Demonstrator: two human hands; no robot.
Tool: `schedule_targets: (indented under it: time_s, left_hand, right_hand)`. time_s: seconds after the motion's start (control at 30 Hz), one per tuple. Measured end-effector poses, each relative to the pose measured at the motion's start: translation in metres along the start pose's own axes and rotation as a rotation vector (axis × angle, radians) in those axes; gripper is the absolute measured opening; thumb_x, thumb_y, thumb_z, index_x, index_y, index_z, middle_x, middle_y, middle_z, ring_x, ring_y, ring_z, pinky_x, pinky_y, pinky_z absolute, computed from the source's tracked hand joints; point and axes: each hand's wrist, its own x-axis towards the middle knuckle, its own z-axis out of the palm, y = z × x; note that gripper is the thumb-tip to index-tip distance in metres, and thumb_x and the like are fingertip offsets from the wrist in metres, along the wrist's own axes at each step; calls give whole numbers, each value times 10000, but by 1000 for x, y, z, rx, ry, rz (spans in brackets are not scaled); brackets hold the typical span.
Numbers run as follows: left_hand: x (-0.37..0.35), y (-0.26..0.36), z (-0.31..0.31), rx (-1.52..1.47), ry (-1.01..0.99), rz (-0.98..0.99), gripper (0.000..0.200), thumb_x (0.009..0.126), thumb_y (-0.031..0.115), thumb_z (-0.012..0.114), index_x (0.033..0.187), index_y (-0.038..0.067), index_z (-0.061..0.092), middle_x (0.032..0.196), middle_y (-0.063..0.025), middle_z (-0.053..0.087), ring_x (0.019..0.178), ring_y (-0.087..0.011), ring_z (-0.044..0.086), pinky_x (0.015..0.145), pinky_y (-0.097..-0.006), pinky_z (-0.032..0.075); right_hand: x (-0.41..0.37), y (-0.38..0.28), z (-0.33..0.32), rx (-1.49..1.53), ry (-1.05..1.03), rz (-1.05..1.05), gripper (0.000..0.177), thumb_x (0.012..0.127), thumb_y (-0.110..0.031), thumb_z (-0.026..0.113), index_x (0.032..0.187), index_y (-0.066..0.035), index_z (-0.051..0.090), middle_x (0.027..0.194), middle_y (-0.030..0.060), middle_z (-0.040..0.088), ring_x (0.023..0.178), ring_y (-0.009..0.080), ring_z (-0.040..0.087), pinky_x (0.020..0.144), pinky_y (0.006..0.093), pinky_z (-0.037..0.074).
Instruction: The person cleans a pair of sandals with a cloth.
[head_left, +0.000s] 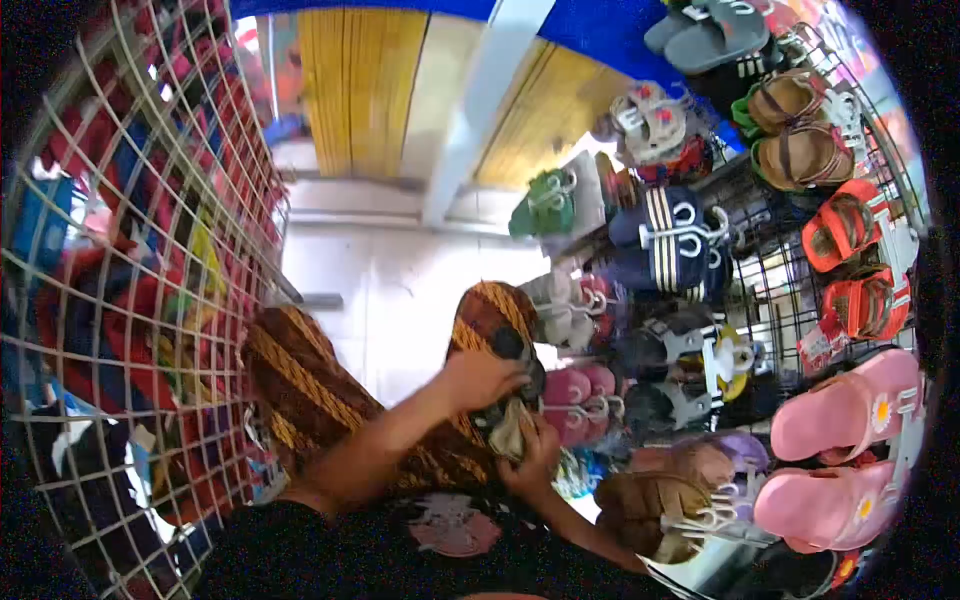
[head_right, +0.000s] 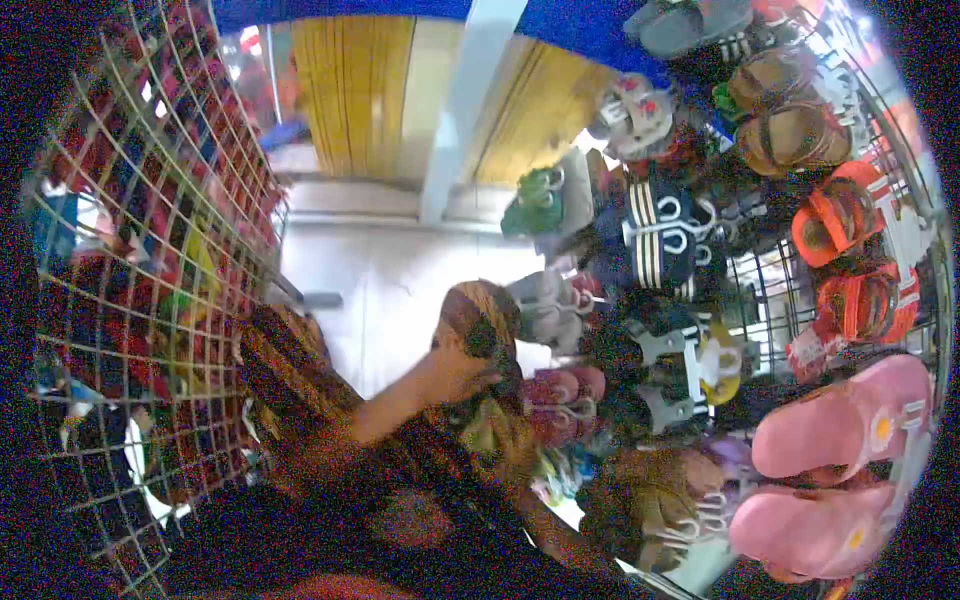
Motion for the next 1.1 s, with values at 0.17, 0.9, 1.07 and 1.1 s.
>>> schedule_targets:
  time_s: [0.17, 0.9, 1.07, 1.1]
  left_hand:
    - [10, 4, -6, 68, 63, -113, 455, 981, 462, 486, 923, 40, 646, 718, -222, 644, 681, -425, 640, 627, -515, 516]
    - [31, 65, -35, 177, 44, -239, 417, 968, 405, 548, 817, 24, 626, 672, -238, 619, 643, -456, 614, 581, -517, 493]
    - [38, 68, -20, -351, 401, -473, 395, 993, 380, 556, 885, 27, 697, 611, -66, 581, 558, -163, 563, 566, -311, 483]
    - [35, 60, -15, -618, 437, -566, 383, 993, 379, 558, 890, 37, 696, 671, -64, 604, 604, -163, 579, 591, -306, 492]
  right_hand:
    - [-7, 5, -1, 126, 18, 33, 819, 614, -214, 768, 1365, -62, 479, 1313, 219, 496, 1184, 422, 472, 996, 514, 396]
    - [-14, 19, -7, 269, 187, 44, 757, 680, -188, 741, 1371, -35, 472, 1288, 231, 489, 1156, 414, 474, 985, 513, 392]
    - [-8, 20, -12, 297, 144, 69, 757, 680, -145, 705, 1382, -14, 455, 1287, 239, 492, 1160, 413, 475, 984, 513, 401]
    - [-10, 25, -6, 275, 158, 42, 759, 676, -146, 702, 1382, -11, 456, 1285, 241, 494, 1159, 414, 477, 986, 512, 401]
